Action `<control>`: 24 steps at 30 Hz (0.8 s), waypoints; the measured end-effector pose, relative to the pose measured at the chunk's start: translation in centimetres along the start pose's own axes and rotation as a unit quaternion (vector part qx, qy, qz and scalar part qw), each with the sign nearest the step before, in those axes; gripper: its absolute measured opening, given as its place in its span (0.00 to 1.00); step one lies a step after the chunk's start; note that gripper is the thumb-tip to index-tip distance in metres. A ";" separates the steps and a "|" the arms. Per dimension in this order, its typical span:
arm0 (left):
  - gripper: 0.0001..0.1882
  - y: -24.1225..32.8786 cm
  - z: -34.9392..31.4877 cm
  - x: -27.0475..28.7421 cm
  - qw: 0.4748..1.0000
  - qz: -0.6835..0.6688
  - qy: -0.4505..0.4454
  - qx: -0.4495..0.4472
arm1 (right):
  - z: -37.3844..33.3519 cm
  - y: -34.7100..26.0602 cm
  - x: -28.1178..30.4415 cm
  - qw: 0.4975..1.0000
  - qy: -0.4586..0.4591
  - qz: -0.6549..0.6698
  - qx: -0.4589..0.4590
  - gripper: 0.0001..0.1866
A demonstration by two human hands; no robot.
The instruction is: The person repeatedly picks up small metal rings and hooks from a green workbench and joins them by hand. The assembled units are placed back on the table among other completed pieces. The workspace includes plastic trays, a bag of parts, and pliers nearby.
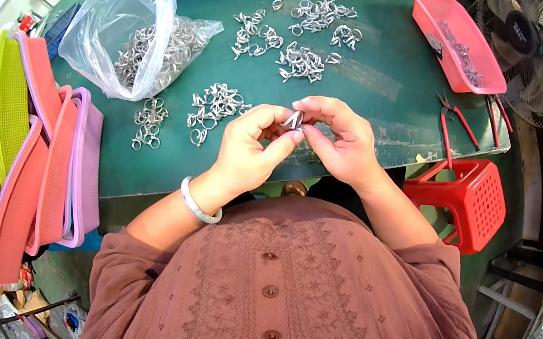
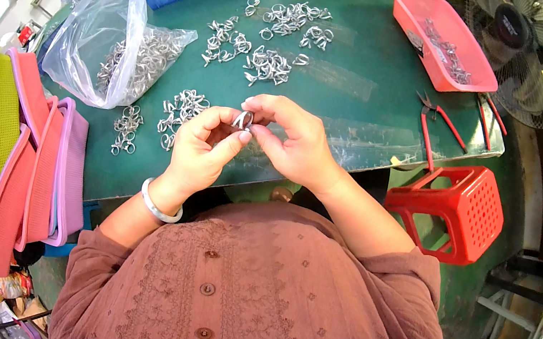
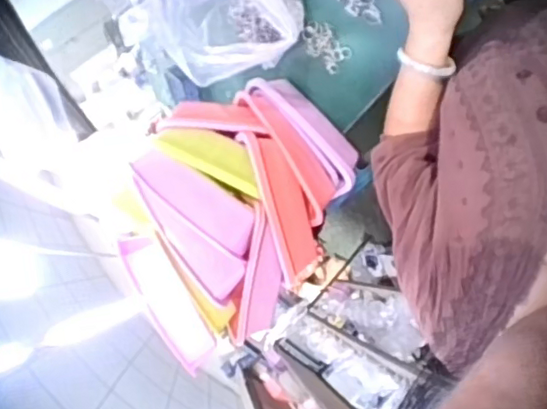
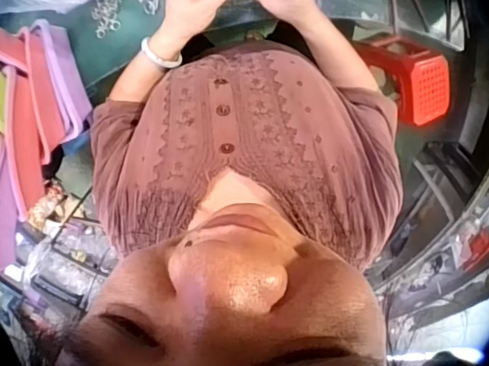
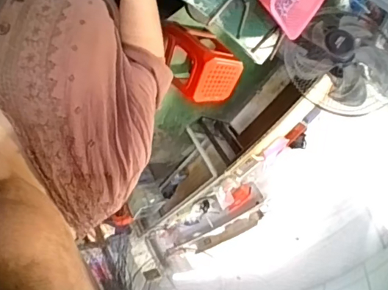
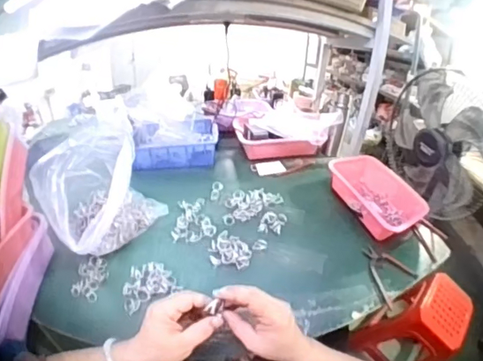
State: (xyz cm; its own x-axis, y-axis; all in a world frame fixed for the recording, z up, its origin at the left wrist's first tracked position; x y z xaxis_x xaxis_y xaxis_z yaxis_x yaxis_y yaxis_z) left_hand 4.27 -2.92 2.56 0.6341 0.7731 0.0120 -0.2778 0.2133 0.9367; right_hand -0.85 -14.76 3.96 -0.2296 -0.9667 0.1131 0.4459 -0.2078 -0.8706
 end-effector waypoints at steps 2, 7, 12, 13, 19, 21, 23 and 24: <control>0.08 0.6 -0.1 0.1 0.997 0.068 -0.006 -0.042 | -0.2 0.0 0.0 1.000 0.007 0.009 0.003 0.17; 0.09 0.9 -0.2 0.3 0.995 0.076 -0.009 -0.071 | -0.2 -0.4 -0.1 1.000 0.010 0.011 -0.002 0.18; 0.09 0.7 -0.5 0.5 0.998 0.020 -0.009 -0.056 | -0.2 -0.4 -0.3 0.999 0.007 0.032 -0.011 0.17; 0.09 0.4 -0.6 0.5 0.999 -0.019 -0.006 -0.034 | -0.2 -0.4 -0.3 0.999 0.007 0.033 -0.011 0.17; 0.09 -0.4 -1.1 0.6 0.987 -0.149 -0.002 0.063 | 0.0 0.0 -0.5 0.997 0.011 0.066 -0.042 0.16; 0.09 -0.8 -1.1 0.7 0.978 -0.186 -0.001 0.097 | 0.1 0.2 -0.6 0.991 0.007 0.101 -0.084 0.16; 0.09 -1.0 -1.1 0.5 0.962 -0.236 0.007 0.133 | 0.2 0.5 -0.8 0.980 0.001 0.161 -0.116 0.15; 0.10 -1.1 -1.1 0.5 0.958 -0.248 0.011 0.146 | 0.3 0.7 -0.9 0.973 -0.002 0.191 -0.132 0.15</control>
State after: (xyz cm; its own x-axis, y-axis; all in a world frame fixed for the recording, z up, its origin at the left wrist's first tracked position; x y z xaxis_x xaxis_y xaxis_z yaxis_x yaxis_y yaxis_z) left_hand 4.11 -2.08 1.12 0.6189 0.6331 -0.4648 0.2699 0.3843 0.8829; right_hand -0.12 -14.05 3.41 -0.0874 -0.9665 -0.2412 0.2611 0.2114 -0.9419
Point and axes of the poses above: each hand's wrist, its own z-axis towards the middle knuckle, its own x-axis out of the back of the hand, y = z × x, the point moved 7 cm from there along z, towards the middle knuckle, and after that the axes turned 7 degrees about -x, right-handed, at the moved point
